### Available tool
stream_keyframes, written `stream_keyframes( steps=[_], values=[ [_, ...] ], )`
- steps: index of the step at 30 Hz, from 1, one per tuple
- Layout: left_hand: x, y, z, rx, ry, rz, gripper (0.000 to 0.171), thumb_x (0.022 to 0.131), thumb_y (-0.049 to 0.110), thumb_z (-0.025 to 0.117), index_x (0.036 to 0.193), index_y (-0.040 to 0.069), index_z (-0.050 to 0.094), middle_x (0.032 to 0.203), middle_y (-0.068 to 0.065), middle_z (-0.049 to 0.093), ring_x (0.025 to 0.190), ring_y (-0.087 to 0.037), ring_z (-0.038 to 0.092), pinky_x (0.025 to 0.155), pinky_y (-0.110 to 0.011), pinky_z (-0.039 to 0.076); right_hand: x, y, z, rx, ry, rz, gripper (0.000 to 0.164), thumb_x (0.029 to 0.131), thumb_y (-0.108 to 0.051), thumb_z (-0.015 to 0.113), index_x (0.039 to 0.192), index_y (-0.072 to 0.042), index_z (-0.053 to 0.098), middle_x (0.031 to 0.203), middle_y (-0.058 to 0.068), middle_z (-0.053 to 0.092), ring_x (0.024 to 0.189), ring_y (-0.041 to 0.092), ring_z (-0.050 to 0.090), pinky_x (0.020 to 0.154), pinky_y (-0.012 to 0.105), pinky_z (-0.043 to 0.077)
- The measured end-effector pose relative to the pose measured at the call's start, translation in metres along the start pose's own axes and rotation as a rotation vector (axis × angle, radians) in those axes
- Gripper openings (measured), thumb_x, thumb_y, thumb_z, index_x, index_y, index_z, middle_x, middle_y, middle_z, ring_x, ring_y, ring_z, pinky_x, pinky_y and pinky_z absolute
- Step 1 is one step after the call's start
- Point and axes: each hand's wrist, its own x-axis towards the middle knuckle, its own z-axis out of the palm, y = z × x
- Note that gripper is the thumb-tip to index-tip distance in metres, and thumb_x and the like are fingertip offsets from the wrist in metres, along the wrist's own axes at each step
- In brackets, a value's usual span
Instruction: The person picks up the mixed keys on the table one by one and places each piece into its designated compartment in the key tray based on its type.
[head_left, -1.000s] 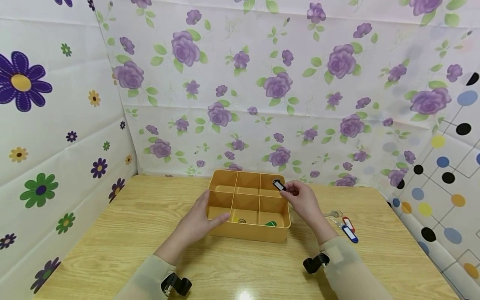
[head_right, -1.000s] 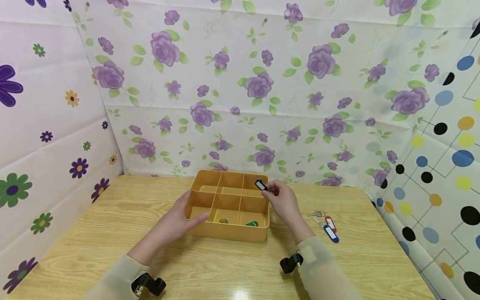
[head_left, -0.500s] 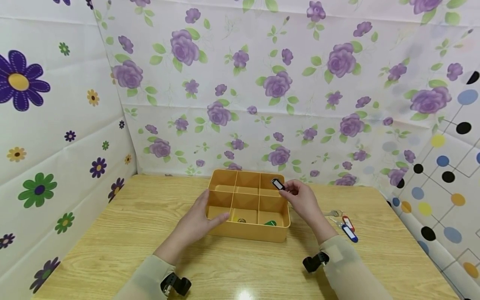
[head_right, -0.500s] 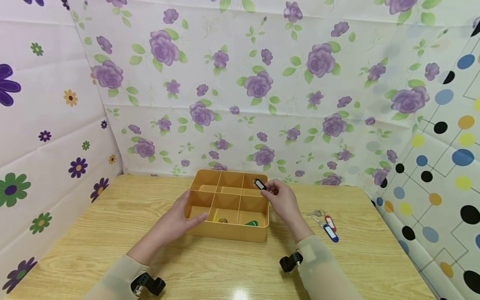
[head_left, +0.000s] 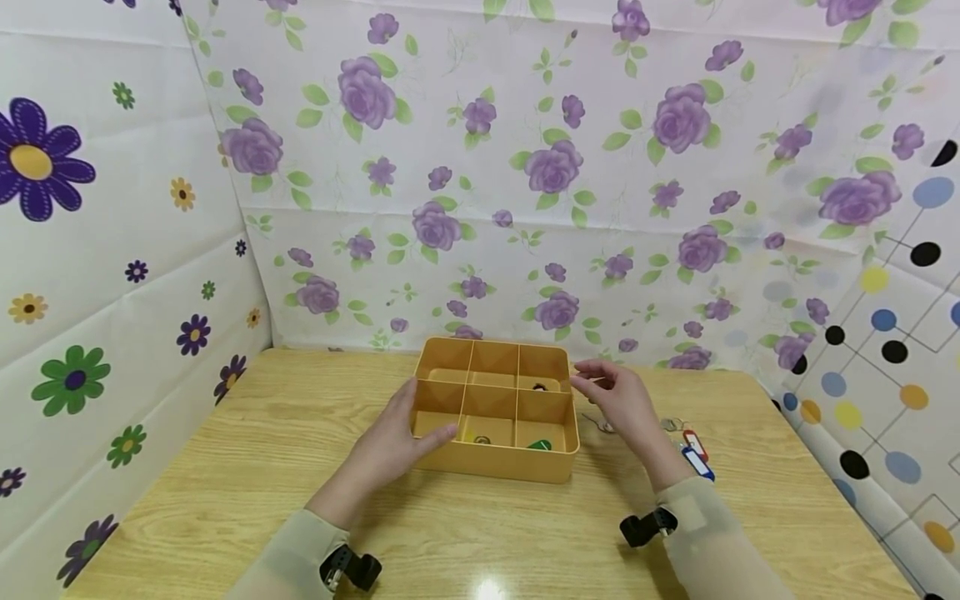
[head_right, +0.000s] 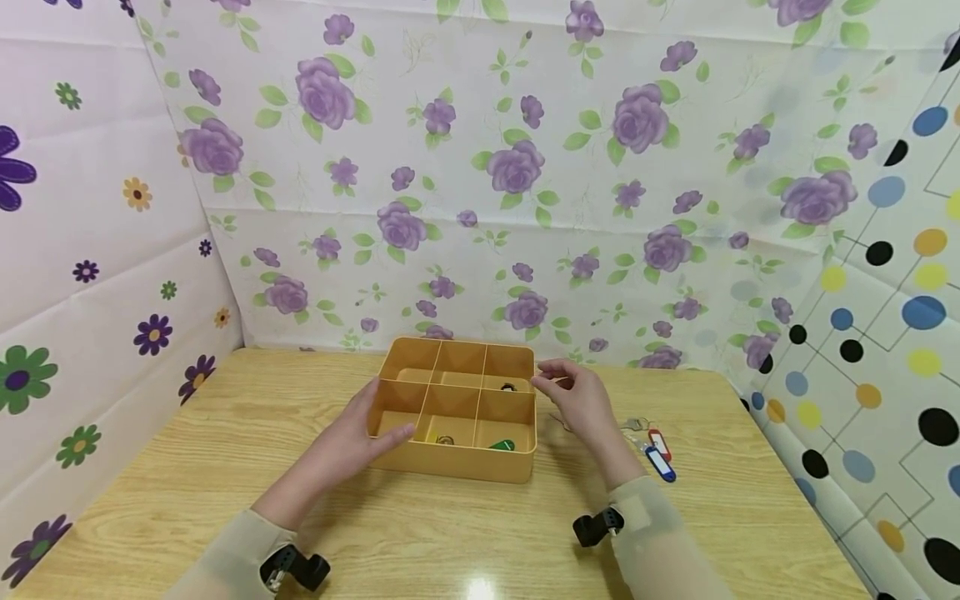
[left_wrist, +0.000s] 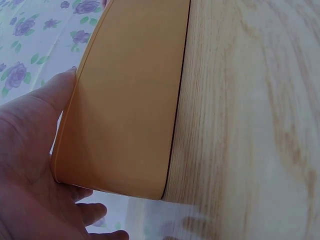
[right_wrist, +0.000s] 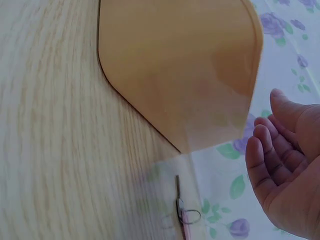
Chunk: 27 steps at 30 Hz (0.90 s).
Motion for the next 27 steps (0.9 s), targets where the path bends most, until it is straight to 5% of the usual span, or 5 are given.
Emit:
stream_keyframes(
  steps=[7, 27],
  values=[
    [0.000, 0.001, 0.000, 0.001, -0.001, 0.000, 0.123, 0.100, 0.073, 0.069, 0.176, 0.000, 0.005, 0.183, -0.022, 0.010, 0.162, -0.050, 0.027, 0.125, -0.069, 0.032, -0.005, 0.007, -0.012, -0.068, 0.016, 0.024, 0.038, 0.109, -0.031, 0.075, 0.142, -0.011, 0.073, 0.124, 0.008, 0.074, 0.108, 0.026, 0.071, 0.090, 0.040, 0.060],
    [-0.001, 0.001, -0.001, -0.014, -0.006, -0.009, 0.131, 0.095, 0.083, 0.065, 0.176, 0.001, 0.003, 0.183, -0.021, 0.008, 0.164, -0.048, 0.023, 0.127, -0.068, 0.028, -0.025, 0.023, -0.035, -0.119, -0.009, 0.078, 0.041, 0.109, -0.035, 0.075, 0.141, -0.009, 0.072, 0.122, 0.009, 0.073, 0.110, 0.027, 0.068, 0.084, 0.035, 0.058]
  ],
)
